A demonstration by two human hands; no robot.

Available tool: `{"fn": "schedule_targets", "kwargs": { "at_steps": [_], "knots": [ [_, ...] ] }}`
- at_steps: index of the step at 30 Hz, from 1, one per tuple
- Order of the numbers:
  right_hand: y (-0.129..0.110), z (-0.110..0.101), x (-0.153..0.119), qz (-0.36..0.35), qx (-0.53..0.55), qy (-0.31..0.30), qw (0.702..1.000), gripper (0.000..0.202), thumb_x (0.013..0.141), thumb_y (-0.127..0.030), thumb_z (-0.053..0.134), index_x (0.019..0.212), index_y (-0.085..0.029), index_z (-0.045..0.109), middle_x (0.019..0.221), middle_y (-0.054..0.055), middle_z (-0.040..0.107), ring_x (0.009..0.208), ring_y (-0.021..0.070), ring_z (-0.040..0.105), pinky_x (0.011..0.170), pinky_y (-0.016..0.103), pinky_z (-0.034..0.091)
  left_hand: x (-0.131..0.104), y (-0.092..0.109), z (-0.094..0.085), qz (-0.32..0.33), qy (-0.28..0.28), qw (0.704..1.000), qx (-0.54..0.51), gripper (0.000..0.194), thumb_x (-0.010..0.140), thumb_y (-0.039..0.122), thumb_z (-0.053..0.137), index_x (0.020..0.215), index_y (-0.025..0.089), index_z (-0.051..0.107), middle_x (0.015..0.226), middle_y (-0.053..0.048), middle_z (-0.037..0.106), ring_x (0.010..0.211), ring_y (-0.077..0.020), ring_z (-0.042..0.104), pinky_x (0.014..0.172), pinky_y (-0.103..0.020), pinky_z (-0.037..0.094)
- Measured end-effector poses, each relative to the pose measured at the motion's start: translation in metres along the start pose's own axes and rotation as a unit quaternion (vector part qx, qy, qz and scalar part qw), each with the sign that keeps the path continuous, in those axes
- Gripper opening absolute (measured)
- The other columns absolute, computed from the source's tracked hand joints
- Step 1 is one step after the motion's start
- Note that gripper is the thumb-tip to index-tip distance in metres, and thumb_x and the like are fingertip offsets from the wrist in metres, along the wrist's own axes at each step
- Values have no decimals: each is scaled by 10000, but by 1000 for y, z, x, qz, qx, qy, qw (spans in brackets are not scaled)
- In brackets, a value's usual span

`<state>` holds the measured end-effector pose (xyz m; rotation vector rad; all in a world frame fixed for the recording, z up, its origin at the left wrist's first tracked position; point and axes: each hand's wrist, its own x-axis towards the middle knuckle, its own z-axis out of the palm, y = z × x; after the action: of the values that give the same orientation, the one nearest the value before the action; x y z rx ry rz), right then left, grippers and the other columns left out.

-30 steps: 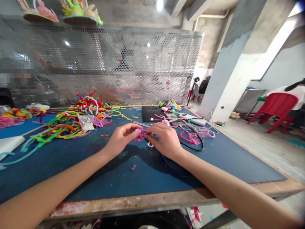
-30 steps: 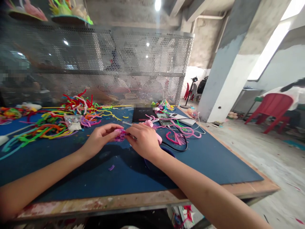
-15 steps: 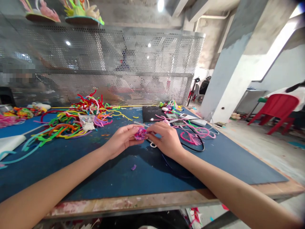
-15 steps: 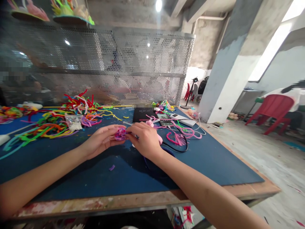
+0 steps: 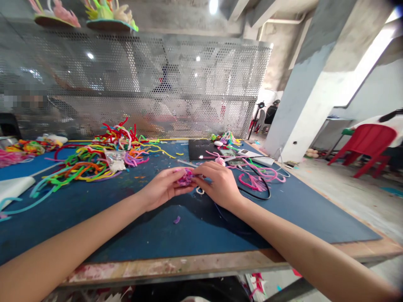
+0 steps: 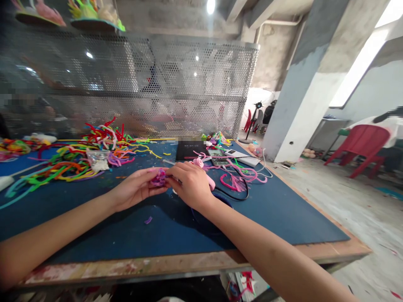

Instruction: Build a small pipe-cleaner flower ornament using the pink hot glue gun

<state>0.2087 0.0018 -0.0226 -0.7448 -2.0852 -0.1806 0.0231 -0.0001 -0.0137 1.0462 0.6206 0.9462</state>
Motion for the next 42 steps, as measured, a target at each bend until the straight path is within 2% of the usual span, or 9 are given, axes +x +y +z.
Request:
{"fn": "schedule_targets", "kwargs": {
  "at_steps": [8,14,22,24,27,31,37,42],
  "knots": [
    [-1,-1,0,-8,-7,-5,1000,80,850,-196,573,879,-180,645,812,44,669,750,162,587,696,271,436,1,1,-3,-21,-3,1000,3,158,858,99,566,965,98,681,869,-99,731,773,-156,703,768,-259,573],
    [0,-1,0,-4,-8,7,1000,87,853,-210,575,895,-180,646,812,40,667,754,160,590,692,270,441,1,-1,-1,-12,14,999,-30,221,916,130,463,910,101,682,837,-97,728,779,-173,704,781,-325,577],
    [-2,0,0,-8,-18,-13,1000,86,855,-209,571,879,-179,647,810,50,675,756,168,583,701,285,446,1,-2,0,-27,28,999,6,122,831,85,596,925,82,673,828,-88,715,743,-139,687,779,-266,562],
    [-3,0,0,-10,-22,-16,1000,88,859,-220,567,872,-183,645,800,48,674,751,169,574,702,288,443,1,-3,-1,-15,20,999,28,127,800,108,647,922,82,669,839,-85,714,754,-140,685,781,-255,557],
    [-3,0,0,-12,-20,-17,1000,88,860,-221,566,865,-179,644,795,46,673,742,166,568,704,288,440,3,-5,-5,18,-3,996,91,233,767,222,706,954,95,649,836,-76,712,747,-156,688,748,-256,559],
    [-4,-1,1,-15,-10,-9,1000,80,855,-218,580,868,-174,646,784,39,668,732,158,574,691,277,435,5,-5,-12,53,-26,987,148,343,761,351,703,1007,131,611,802,-53,704,712,-170,693,711,-278,559],
    [-4,0,-1,-13,-15,-25,999,100,866,-231,564,895,-181,646,823,42,676,759,161,579,717,286,431,8,3,-22,-9,-100,983,153,283,774,260,696,1026,138,651,917,-85,700,840,-179,681,806,-309,533],
    [-2,2,-2,-18,-15,-48,999,89,868,-212,557,891,-181,637,822,46,676,774,164,586,739,296,429,8,4,-24,-9,-90,978,190,280,764,301,701,985,136,656,849,-80,699,801,-187,679,781,-327,536]
  ]
}}
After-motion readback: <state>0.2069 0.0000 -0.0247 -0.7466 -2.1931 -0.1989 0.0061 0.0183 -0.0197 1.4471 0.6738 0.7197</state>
